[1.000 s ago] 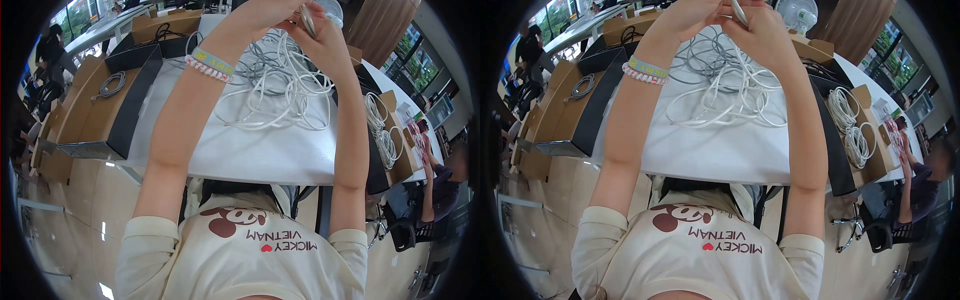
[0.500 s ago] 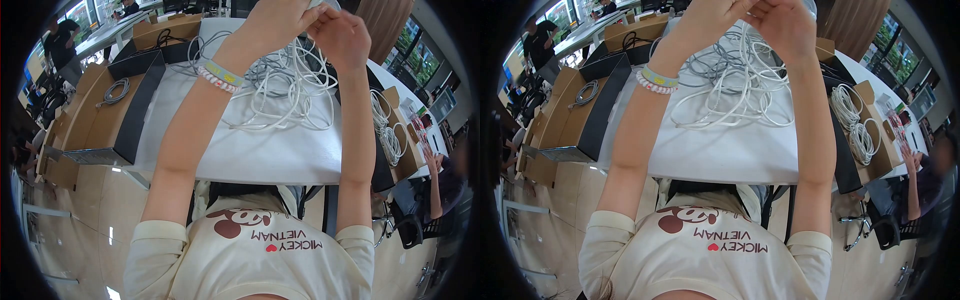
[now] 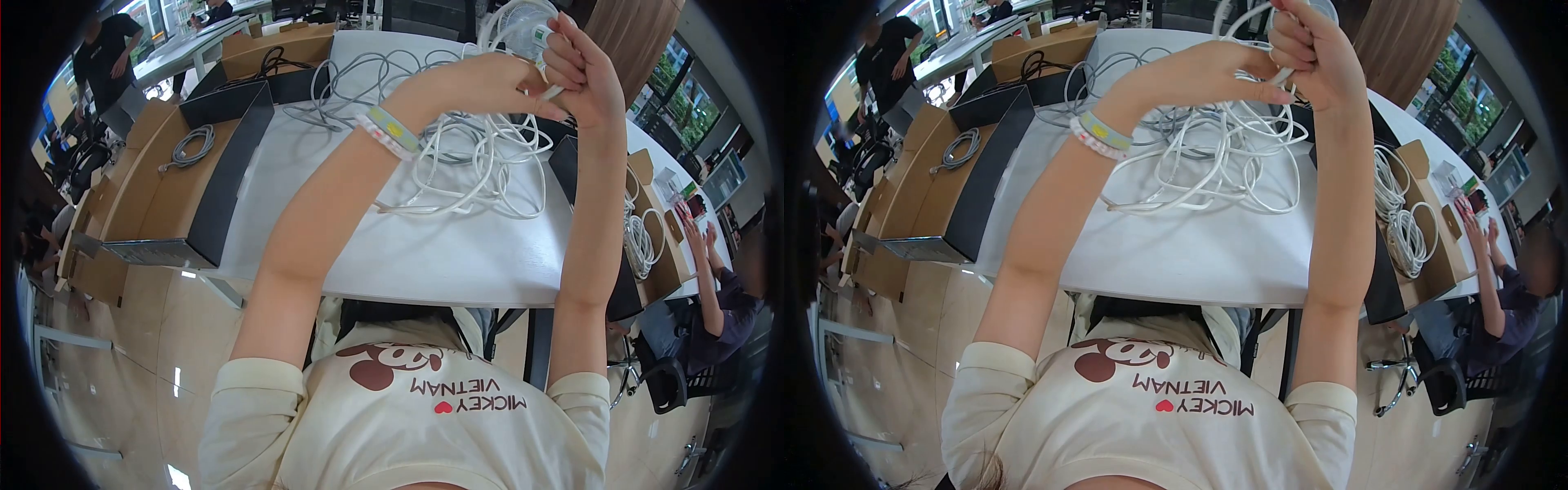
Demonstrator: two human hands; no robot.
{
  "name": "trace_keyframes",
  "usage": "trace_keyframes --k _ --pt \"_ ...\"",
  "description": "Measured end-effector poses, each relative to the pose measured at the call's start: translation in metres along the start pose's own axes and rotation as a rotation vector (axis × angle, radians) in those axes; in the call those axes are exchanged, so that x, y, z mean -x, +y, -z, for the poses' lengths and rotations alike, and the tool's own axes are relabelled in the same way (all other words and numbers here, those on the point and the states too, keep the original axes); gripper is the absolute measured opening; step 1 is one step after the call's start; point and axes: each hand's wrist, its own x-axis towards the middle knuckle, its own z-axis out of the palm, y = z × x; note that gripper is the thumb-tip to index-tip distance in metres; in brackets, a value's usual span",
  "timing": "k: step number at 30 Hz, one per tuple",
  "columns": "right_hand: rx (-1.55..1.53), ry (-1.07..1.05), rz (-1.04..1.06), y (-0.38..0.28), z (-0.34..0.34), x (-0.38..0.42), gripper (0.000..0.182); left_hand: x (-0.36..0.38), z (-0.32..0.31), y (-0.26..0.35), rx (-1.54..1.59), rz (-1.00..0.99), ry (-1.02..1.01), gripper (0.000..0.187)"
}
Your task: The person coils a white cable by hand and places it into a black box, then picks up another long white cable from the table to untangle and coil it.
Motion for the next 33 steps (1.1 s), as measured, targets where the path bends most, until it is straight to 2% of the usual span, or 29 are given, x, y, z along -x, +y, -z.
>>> trace_keyframes --k 2,3,5,6,8,9,10,11,12,13,14,15,16,18,19,21,22,24,25,26,27,28,29,30,31,32,33 --pt "0.367 0.218 0.136 0.006 -0.012 0.004 0.021 0.000 0.004 -0.009 0.469 -0.117 0.111 0.045" --pt "0.366 0.218 0.137 0.006 -0.013 0.005 0.021 0.001 0.007 -0.012 0.468 -0.117 0.110 0.045" --pt "0.519 0.204 0.140 0.006 -0.014 0.008 0.019 0.005 0.017 -0.016 1.225 0.146 0.226 0.047" --pt "0.519 0.205 0.139 0.009 -0.017 0.009 0.019 0.011 0.027 -0.011 1.226 0.146 0.226 0.047" --pt "0.811 0.224 0.152 0.020 -0.027 0.008 0.018 0.020 0.043 -0.001 1.439 0.220 -0.020 0.059" --pt "0.899 0.175 0.149 0.023 -0.034 0.010 0.018 0.017 0.040 -0.011 1.439 0.220 -0.019 0.059" --pt "0.899 0.175 0.147 0.033 -0.038 0.005 0.018 0.010 0.034 -0.030 1.544 0.134 -0.035 0.061" --pt "1.105 0.103 0.326 0.047 -0.040 -0.002 0.021 0.006 0.030 -0.041 1.648 0.046 -0.050 0.062" --pt "1.304 0.026 0.509 0.055 -0.046 -0.005 0.024 0.005 0.030 -0.040 1.651 0.047 -0.048 0.062" --pt "1.515 0.117 0.283 0.054 -0.055 0.005 0.024 0.002 0.031 -0.039 1.757 0.112 0.010 0.060" --pt "1.515 0.115 0.280 0.059 -0.055 0.003 0.024 0.000 0.031 -0.038 1.860 0.179 0.070 0.058" --pt "1.664 0.096 0.373 0.066 -0.054 0.001 0.024 0.002 0.032 -0.033 1.919 0.318 0.235 0.046" --pt "1.811 0.076 0.470 0.070 -0.053 -0.001 0.025 0.000 0.030 -0.042 1.919 0.319 0.236 0.046" --pt "1.825 0.061 0.458 0.069 -0.053 -0.003 0.026 -0.007 0.026 -0.065 2.192 0.160 0.025 0.032" --pt "1.803 0.055 0.458 0.070 -0.050 -0.004 0.027 -0.008 0.025 -0.067 2.189 0.159 0.025 0.032" --pt "1.780 0.051 0.457 0.070 -0.048 -0.004 0.029 -0.005 0.026 -0.052 1.969 0.192 0.210 0.024" --pt "1.787 0.025 0.403 0.069 -0.048 -0.004 0.030 -0.005 0.028 -0.053 1.969 0.193 0.207 0.024" --pt "1.794 0.003 0.348 0.070 -0.043 -0.005 0.031 -0.005 0.032 -0.057 1.552 0.098 0.199 0.029" --pt "1.590 -0.026 0.300 0.072 -0.033 -0.008 0.032 -0.007 0.030 -0.057 1.551 0.098 0.195 0.029" --pt "1.387 -0.055 0.254 0.074 -0.029 -0.012 0.034 -0.007 0.028 -0.051 1.208 0.148 0.382 0.032" --pt "1.386 -0.053 0.256 0.075 -0.025 -0.015 0.034 -0.006 0.027 -0.046 0.856 0.192 0.550 0.036" --pt "1.045 0.004 0.284 0.075 -0.022 -0.018 0.035 -0.003 0.028 -0.043 0.854 0.193 0.551 0.036" --pt "0.705 0.056 0.303 0.075 -0.020 -0.022 0.036 0.001 0.031 -0.036 0.574 0.202 0.564 0.040" --pt "0.705 0.052 0.305 0.070 -0.010 -0.025 0.036 0.002 0.033 -0.034 0.292 0.207 0.571 0.045" --pt "0.502 0.075 0.138 0.060 0.006 -0.025 0.044 -0.006 0.023 -0.048 0.076 0.105 0.600 0.055" --pt "0.298 0.097 -0.029 0.055 0.015 -0.025 0.053 -0.005 0.020 -0.040 0.075 0.105 0.602 0.055" --pt "0.180 0.213 0.004 0.053 0.008 -0.023 0.057 0.000 0.016 -0.026 -0.063 0.083 0.521 0.045"
